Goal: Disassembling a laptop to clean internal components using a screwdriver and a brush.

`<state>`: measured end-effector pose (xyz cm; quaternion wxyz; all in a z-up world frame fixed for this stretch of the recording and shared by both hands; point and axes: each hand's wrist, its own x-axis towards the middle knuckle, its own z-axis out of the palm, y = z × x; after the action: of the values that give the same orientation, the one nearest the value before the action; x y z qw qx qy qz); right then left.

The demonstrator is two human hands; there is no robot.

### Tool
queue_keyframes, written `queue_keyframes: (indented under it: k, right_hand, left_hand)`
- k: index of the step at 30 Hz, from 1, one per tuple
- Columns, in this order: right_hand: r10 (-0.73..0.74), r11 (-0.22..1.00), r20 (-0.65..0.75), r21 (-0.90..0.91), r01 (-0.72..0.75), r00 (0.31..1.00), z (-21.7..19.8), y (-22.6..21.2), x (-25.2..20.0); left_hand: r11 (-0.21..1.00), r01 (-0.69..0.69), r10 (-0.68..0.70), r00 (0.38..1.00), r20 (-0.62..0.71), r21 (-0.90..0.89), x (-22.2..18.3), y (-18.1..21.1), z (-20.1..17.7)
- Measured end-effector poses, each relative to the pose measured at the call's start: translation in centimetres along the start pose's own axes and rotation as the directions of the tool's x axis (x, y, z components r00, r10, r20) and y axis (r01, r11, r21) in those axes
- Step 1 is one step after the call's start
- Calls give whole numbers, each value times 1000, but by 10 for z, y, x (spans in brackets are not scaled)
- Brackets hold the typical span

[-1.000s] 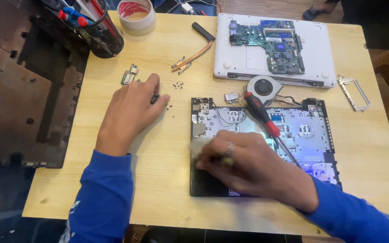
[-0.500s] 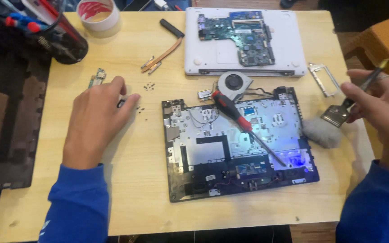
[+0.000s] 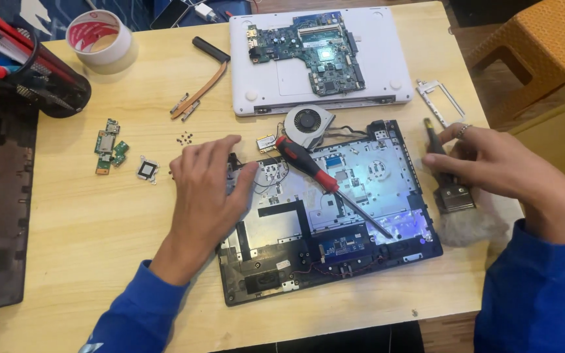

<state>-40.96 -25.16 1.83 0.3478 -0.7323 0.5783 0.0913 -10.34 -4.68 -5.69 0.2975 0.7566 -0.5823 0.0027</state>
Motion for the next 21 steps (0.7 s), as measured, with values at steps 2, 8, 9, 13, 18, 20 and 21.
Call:
queue_keyframes:
  k: [2,8,9,13,18,20,21]
  right_hand:
    - [11,990,-92,-137,-23,996,0,-4,-3]
    - [-140,986,-331,-138,98,933,16,-5,-11]
    - [-185,982,-345,-88,164,920,20,-10,-15]
    - [-350,929,-252,-215,300,902,43,-16,-14]
    - [-587,774,-48,-324,543,808,69,-28,-12]
    - [-686,700,-57,-320,638,725,80,-24,-10]
    - [-772,618,-70,-314,721,632,85,-22,-10]
  left_hand:
    - [999,-33,33,999,-10,17,-2,-5,10]
    - [995,-96,97,995,16,-10,-3,-11,16]
    - [997,-80,81,996,49,-21,-3,-13,15]
    - [995,-102,101,993,66,6,-3,-12,15]
    - [993,-120,119,989,91,14,-6,-4,13]
    - [991,-133,130,988,84,22,-9,-2,14]
    - [988,-149,146,986,81,30,-10,0,14]
